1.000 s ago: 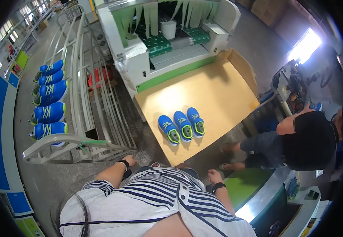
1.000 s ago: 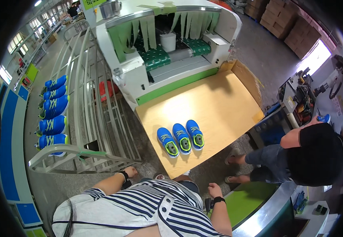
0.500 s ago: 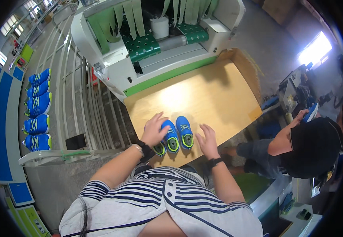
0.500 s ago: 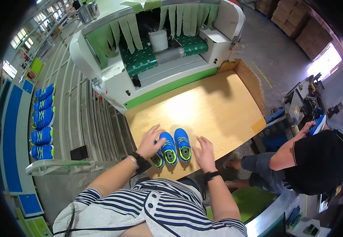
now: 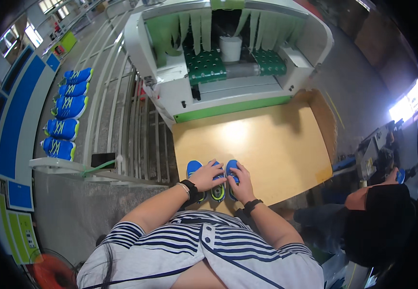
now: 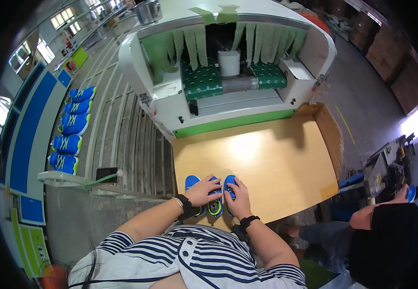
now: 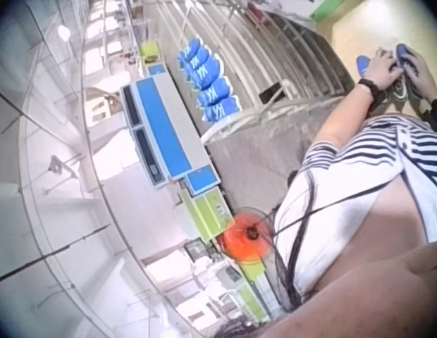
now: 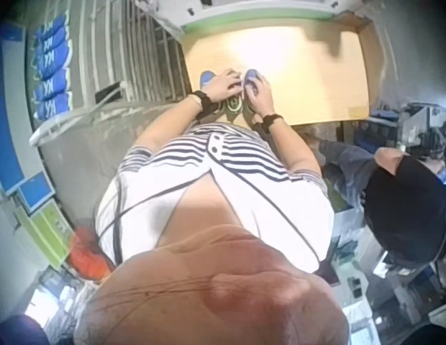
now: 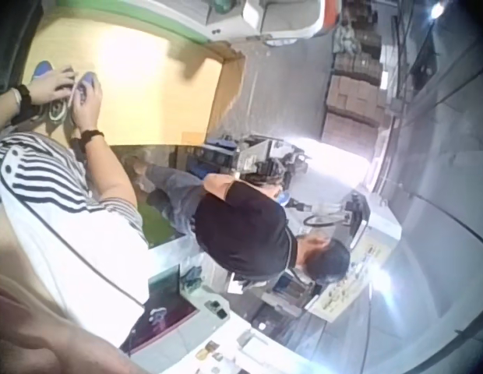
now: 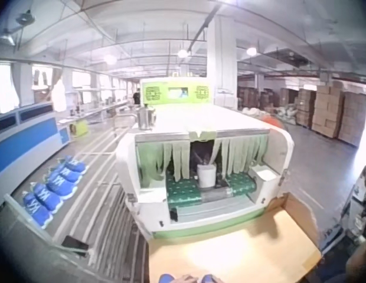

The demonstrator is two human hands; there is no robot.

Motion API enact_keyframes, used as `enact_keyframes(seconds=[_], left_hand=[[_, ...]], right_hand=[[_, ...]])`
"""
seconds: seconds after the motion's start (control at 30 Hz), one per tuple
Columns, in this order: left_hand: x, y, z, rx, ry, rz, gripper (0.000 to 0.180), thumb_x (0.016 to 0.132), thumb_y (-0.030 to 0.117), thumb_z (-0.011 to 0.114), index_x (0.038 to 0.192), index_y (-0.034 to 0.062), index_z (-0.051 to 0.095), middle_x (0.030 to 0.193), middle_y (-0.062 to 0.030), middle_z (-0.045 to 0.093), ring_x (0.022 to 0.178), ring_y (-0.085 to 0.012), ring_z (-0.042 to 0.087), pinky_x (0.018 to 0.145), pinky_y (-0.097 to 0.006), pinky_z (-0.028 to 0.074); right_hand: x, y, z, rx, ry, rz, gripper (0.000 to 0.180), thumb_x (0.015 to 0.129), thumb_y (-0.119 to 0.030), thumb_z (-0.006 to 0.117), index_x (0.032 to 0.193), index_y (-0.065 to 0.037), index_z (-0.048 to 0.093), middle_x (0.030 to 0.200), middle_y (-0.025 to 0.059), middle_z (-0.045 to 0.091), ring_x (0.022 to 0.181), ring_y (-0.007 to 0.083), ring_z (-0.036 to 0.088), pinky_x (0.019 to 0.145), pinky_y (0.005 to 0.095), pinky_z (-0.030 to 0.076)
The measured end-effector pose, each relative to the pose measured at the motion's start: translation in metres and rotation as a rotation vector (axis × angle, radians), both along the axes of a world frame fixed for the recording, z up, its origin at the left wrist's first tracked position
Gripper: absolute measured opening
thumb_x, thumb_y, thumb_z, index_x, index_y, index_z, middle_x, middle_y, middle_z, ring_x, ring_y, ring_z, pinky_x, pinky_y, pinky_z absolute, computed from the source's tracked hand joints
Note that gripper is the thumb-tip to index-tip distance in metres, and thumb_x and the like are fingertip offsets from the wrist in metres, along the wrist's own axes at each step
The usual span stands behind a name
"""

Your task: The person repeatedly picks up blue and green sneakers from a wooden table and places them onto a conveyor belt machine. The person handles the shoes one at a time, arranging them on the table and feeding them into the machine's intake. A coworker is visible in the background handling similar shoes at a separate station.

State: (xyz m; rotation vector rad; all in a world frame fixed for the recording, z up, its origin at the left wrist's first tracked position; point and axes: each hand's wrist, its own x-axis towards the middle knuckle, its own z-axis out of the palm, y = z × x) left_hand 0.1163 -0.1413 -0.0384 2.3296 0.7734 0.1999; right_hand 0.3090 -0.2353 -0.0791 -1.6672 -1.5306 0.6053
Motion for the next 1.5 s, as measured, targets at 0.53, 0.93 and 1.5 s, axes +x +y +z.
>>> enact_keyframes(seconds=[0.53, 0.93, 1.5], left_hand=[[-0.036, -0.043, 0.005, 0.181, 0.125, 0.251, 0.063, 0.093, 0.058, 0.056, 0.140, 0.0156, 0.056, 0.144, -0.0129, 0.055, 0.137, -0.0390, 0.041, 0.113, -0.058, 0.025], [-0.038, -0.043, 0.007, 0.146, 0.145, 0.245, 0.062, 0.092, 0.057, 0.057, 0.140, 0.0169, 0.055, 0.147, -0.0118, 0.051, 0.139, -0.0400, 0.039, 0.115, -0.062, 0.022], [-0.034, -0.040, -0.003, 0.229, 0.110, 0.234, 0.057, 0.090, 0.048, 0.065, 0.135, 0.0131, 0.060, 0.141, -0.0112, 0.057, 0.134, -0.0418, 0.044, 0.111, -0.053, 0.031]], right_hand=[[-0.001, -0.004, -0.008, 0.048, 0.032, -0.006, 0.035, 0.090, -0.023, 0.069, 0.120, -0.006, 0.064, 0.143, 0.0224, 0.049, 0.130, 0.0399, 0.046, 0.109, 0.0460, 0.037], [0.000, -0.004, -0.009, -0.004, 0.034, 0.003, 0.035, 0.092, -0.024, 0.067, 0.122, -0.006, 0.063, 0.146, 0.0212, 0.047, 0.133, 0.0364, 0.044, 0.112, 0.0433, 0.035], [-0.001, -0.006, -0.007, 0.040, 0.062, -0.051, 0.034, 0.089, -0.024, 0.069, 0.118, -0.006, 0.065, 0.143, 0.0216, 0.050, 0.132, 0.0403, 0.045, 0.112, 0.0453, 0.037]])
